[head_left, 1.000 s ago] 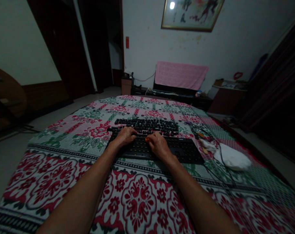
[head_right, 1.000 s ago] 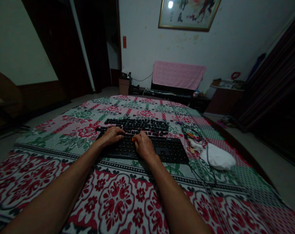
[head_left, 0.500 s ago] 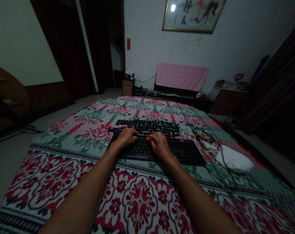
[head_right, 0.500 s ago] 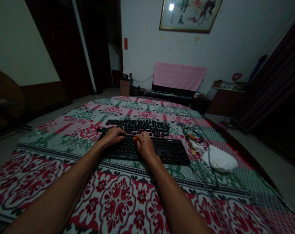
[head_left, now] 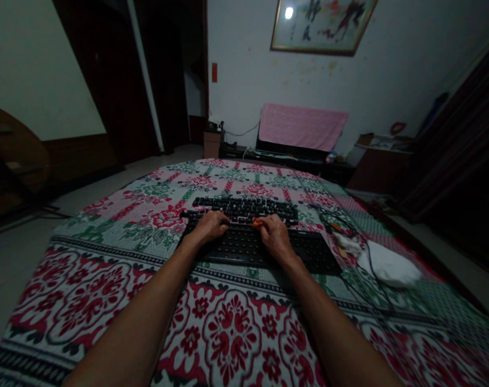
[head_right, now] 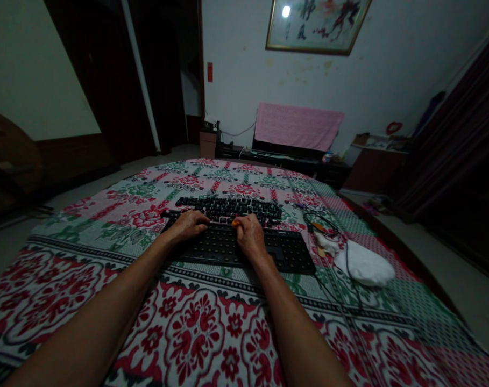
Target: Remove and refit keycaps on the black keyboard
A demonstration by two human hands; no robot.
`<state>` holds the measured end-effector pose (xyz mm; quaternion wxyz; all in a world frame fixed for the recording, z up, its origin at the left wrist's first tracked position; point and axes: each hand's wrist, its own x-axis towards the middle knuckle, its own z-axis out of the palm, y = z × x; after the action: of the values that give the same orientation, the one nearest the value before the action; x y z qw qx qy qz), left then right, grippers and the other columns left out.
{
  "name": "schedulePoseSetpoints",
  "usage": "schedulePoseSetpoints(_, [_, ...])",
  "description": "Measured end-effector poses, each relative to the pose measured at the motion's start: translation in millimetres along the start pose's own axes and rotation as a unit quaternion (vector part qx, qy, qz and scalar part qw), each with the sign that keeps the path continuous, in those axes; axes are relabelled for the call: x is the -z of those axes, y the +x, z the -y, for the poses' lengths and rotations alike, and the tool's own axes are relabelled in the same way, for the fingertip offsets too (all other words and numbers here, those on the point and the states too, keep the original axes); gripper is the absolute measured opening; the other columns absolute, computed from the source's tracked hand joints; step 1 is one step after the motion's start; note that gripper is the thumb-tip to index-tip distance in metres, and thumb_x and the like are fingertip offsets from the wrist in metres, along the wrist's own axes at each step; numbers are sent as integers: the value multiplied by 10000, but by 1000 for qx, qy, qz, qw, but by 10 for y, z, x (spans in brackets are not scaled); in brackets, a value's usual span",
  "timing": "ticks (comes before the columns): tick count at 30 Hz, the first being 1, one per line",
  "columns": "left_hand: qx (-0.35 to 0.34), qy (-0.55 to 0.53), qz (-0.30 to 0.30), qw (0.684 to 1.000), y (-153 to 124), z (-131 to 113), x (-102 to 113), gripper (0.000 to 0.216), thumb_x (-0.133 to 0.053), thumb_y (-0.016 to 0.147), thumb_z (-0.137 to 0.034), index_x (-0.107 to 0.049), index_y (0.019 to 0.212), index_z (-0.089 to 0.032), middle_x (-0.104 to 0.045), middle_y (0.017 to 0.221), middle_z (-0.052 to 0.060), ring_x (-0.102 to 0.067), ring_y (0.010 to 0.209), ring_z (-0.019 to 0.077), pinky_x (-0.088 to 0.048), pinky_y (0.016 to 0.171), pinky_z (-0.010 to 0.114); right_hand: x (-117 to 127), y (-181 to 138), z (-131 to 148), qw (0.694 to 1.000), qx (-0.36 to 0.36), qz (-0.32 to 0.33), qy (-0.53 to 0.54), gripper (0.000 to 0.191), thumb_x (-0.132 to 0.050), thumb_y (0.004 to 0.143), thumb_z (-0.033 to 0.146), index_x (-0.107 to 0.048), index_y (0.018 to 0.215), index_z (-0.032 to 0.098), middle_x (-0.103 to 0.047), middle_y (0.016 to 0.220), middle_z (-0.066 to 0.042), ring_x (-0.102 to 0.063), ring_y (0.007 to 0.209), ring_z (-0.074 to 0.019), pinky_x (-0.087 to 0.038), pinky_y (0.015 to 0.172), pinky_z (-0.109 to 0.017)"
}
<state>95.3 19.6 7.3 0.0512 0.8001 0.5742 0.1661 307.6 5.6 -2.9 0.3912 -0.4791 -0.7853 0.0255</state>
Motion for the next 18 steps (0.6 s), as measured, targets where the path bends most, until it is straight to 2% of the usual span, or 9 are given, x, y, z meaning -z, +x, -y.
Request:
schedulePoseSetpoints(8, [2,9,5,1000,10,18,-15,319,-486,721,-269,-646,992,-218,-644,1002,31,-567,924,178,-414,844,265,-105,-53,77,993,46,97,-48,215,-441,777,104,-632,858,160,-520,808,-61,-489,767,-144,-386,686,-238])
schedulePoseSetpoints(15, [2,13,7,1000,11,11,-9,311,-479,712,-269,-655,968,-241,-649,977,22,-571,916,182,-427,818,267,-54,9,28,999,16,24,-18,215,-446,780,107,-635,868,157,-527,781,-50,-495,750,-136,-394,713,-234])
schedulePoseSetpoints(18, [6,16,10,1000,6,-4,10,318,-476,714,-274,-652,977,-242,-647,981,25,-570,916,183,-425,822,269,-102,60,40,998,16,41,-39,207,-457,792,131,-640,884,162,-518,785,-53,-489,745,-135,-390,700,-228])
